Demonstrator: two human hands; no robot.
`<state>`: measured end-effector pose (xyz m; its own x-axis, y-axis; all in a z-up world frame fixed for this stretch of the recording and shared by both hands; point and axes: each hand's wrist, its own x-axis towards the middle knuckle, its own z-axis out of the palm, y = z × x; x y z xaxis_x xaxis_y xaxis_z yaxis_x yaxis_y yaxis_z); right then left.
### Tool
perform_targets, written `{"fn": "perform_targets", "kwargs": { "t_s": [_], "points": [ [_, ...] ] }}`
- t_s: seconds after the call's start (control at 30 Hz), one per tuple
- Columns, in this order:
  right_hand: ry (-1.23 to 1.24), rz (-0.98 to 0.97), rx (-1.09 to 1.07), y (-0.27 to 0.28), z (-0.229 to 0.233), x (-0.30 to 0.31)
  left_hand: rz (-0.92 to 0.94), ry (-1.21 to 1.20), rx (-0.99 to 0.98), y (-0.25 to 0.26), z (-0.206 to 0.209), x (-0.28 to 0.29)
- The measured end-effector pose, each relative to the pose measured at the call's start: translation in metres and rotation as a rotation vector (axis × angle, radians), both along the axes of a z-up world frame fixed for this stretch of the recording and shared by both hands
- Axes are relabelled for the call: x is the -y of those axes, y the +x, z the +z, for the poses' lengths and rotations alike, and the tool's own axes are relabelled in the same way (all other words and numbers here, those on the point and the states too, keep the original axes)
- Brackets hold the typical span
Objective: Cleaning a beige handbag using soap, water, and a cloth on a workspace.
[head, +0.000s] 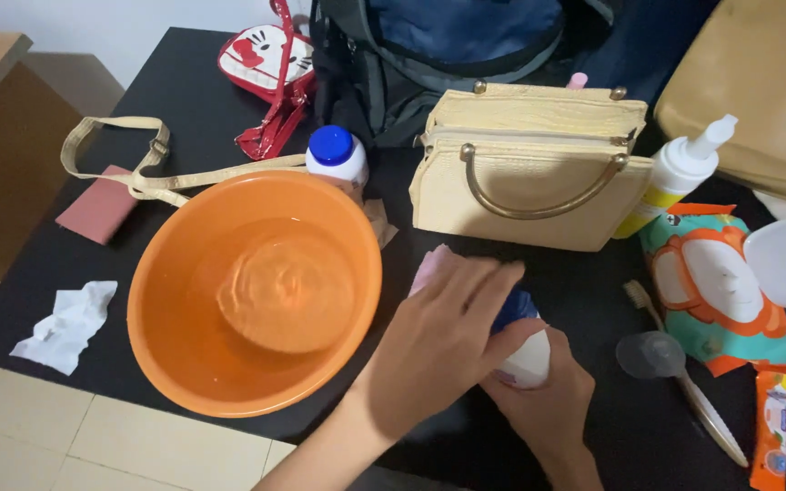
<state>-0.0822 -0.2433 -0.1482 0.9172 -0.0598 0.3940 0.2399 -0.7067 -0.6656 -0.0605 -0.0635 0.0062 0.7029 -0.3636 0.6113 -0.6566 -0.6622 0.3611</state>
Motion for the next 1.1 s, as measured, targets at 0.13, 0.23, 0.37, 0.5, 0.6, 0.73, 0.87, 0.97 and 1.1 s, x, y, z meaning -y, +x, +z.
{"fn": "perform_targets", "kwargs": {
  "t_s": [0.13,0.23,0.37,0.5,0.6,0.73,0.87,0.97,1.1],
  "points": [
    [-0.043,-0.026,0.039,-0.001,-0.016,-0.001,0.096,0.119,0.070,-0.009,-0.009,0.001],
    [-0.089,-0.080,-0.034,0.000,-0.021,-0.005,0.165,0.174,0.184,-0.009,-0.016,-0.001],
    [-0.118,-0.061,0.090,-0.003,-0.042,0.000,0.133,0.095,0.171,-0.007,-0.024,-0.006],
    [0.000,0.006,0.212,-0.010,-0.043,0.000,-0.094,-0.089,-0.107,-0.006,-0.015,-0.013],
    [0.030,-0.008,0.162,-0.016,-0.046,0.002,-0.078,-0.312,-0.506,0.000,0.011,-0.020],
    [0.075,-0.085,0.054,-0.014,-0.021,-0.006,-0.002,-0.559,-0.936,0.003,0.013,-0.024],
    [0.214,-0.045,0.094,-0.010,0.013,-0.006,0.152,-0.375,-0.482,0.002,-0.047,-0.019],
    [0.239,0.003,0.092,-0.010,0.019,-0.002,0.356,0.033,-0.336,0.008,-0.102,-0.012],
    [0.302,-0.052,0.096,-0.011,0.010,-0.001,0.566,0.183,-0.199,0.033,-0.152,-0.008]
  ]
}}
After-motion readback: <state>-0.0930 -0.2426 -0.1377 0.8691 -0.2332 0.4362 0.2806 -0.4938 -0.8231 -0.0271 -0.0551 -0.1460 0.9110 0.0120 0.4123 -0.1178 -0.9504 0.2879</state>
